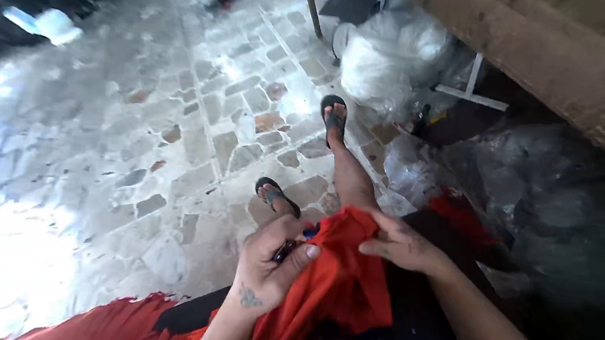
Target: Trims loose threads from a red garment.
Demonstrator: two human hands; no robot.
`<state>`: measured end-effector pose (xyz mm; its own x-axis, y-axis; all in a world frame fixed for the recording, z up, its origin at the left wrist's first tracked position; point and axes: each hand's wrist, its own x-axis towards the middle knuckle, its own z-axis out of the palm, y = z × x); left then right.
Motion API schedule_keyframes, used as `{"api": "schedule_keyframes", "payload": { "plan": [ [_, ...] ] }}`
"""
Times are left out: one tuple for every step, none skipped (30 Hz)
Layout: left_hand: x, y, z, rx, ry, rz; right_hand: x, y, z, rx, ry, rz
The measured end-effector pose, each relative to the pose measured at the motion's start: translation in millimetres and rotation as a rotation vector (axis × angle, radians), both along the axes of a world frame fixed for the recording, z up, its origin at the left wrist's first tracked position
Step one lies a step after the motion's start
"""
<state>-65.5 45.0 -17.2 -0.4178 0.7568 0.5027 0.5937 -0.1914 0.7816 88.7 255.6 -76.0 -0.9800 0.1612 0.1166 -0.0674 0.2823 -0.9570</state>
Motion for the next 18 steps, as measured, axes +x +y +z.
{"api": "schedule_keyframes", "payload": {
  "plan": [
    [-0.1,-9.0,21.2,0.052,0.112,0.038,-7.1,-8.1,14.6,0.044,0.059,0.027],
    [-1.5,-19.7,42.1,0.088,0.231,0.097,-13.1,-12.8,29.1,0.088,0.132,0.041],
    [-3.4,-32.0,62.4,0.113,0.357,0.182,-18.5,-14.3,43.9,0.138,0.216,0.023],
    [-5.4,-45.0,81.3,0.128,0.497,0.287,-23.7,-13.8,60.2,0.203,0.293,-0.036],
    [-7.7,-58.5,97.6,0.13,0.644,0.401,-29.4,-10.9,75.3,0.293,0.381,-0.116],
    [-11.2,-70.5,112.0,0.121,0.788,0.512,-35.5,-6.9,90.3,0.402,0.475,-0.203],
    [-16.3,-79.8,125.9,0.111,0.915,0.608,-42.3,-3.7,105.5,0.488,0.566,-0.278],
    [-21.3,-86.5,139.4,0.106,1.008,0.679,-48.5,-3.0,120.9,0.543,0.633,-0.335],
    [-24.6,-91.7,152.0,0.107,1.059,0.727,-53.0,-6.5,136.0,0.564,0.681,-0.368],
    [-24.9,-96.5,164.0,0.115,1.076,0.758,-55.3,-13.2,149.8,0.559,0.715,-0.373],
    [-21.3,-101.6,175.7,0.129,1.075,0.783,-54.8,-21.6,161.9,0.541,0.74,-0.351],
    [-14.2,-107.8,185.9,0.149,1.067,0.801,-52.0,-30.1,170.7,0.525,0.764,-0.322],
    [-4.2,-115.1,193.9,0.168,1.05,0.812,-47.6,-38.7,176.6,0.508,0.799,-0.301],
    [6.6,-122.8,198.8,0.196,1.033,0.819,-42.6,-47.1,180.7,0.487,0.836,-0.281],
    [17.9,-131.1,199.4,0.223,1.012,0.82,-37.0,-54.4,182.5,0.47,0.868,-0.262],
    [29.4,-139.9,197.1,0.246,0.998,0.814,-31.0,-60.8,182.8,0.454,0.898,-0.256],
    [40.6,-148.5,194.7,0.265,0.995,0.803,-25.3,-65.7,183.1,0.441,0.926,-0.263],
    [51.6,-157.2,193.9,0.276,0.998,0.788,-20.4,-68.7,185.1,0.423,0.954,-0.277]
  ]
}}
